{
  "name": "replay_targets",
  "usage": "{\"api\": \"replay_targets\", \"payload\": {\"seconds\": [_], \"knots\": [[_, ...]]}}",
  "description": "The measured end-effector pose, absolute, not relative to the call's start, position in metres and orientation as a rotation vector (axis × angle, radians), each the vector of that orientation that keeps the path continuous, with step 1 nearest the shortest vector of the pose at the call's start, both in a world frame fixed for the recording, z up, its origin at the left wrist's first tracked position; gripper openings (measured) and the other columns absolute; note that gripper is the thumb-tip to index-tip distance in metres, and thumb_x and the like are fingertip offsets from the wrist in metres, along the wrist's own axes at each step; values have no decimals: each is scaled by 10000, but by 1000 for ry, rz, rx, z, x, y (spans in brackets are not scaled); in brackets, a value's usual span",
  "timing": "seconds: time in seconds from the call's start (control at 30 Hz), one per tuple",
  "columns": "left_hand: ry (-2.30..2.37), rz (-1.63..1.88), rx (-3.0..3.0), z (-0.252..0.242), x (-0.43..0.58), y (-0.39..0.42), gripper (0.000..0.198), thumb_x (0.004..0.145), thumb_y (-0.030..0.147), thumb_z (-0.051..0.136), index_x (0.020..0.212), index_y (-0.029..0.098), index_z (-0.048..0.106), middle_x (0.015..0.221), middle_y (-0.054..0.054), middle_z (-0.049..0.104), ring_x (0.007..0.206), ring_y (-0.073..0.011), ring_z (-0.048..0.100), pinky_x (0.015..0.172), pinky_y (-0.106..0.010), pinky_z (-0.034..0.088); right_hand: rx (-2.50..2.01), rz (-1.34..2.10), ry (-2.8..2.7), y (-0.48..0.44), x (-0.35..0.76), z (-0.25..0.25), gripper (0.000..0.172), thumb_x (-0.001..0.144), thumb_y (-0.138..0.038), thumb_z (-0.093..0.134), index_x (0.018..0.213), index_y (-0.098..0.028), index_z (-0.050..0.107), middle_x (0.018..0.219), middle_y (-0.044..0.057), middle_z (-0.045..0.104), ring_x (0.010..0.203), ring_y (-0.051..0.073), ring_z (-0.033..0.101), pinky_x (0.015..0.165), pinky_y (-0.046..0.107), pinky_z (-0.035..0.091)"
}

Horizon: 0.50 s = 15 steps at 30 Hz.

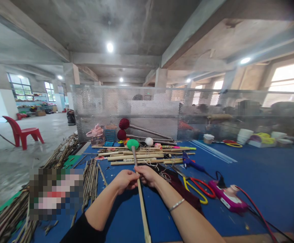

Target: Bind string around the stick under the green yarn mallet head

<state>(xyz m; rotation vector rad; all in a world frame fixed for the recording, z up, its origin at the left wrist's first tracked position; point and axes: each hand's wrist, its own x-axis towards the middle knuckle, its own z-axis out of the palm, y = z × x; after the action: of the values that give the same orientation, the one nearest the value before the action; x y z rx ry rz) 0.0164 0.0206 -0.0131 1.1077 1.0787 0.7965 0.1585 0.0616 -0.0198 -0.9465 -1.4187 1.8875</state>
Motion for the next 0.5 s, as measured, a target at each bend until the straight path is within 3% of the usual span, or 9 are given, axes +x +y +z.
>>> {"api": "replay_targets", "payload": {"seconds": [0.13, 0.33, 0.5], "knots": [[1029, 798, 1092, -10, 17, 18, 302, 600, 390, 654, 658, 123, 526, 545, 1, 531, 428, -46, 459, 448, -166, 367, -889, 1951, -1382, 60, 152, -21, 332, 650, -419, 629, 684, -169, 414, 386, -126, 284, 307, 3, 124, 331, 159, 48], [1300, 884, 1329, -16, 15, 19, 400, 537, 452, 694, 550, 156, 426, 400, 62, 405, 346, -48, 349, 371, -182, 275, -1023, 1671, -1445, 60, 142, -27, 341, 667, -453, 603, 656, -157, 436, 364, -98, 365, 269, 15, 225, 310, 168, 96], [1062, 821, 1134, -11, 17, 18, 406, 583, 497, 657, 666, 123, 524, 538, 3, 542, 413, -60, 459, 389, -167, 284, -913, 1942, -1343, 60, 155, -15, 301, 685, -411, 608, 717, -158, 448, 384, -118, 323, 286, 3, 168, 322, 151, 66]]}}
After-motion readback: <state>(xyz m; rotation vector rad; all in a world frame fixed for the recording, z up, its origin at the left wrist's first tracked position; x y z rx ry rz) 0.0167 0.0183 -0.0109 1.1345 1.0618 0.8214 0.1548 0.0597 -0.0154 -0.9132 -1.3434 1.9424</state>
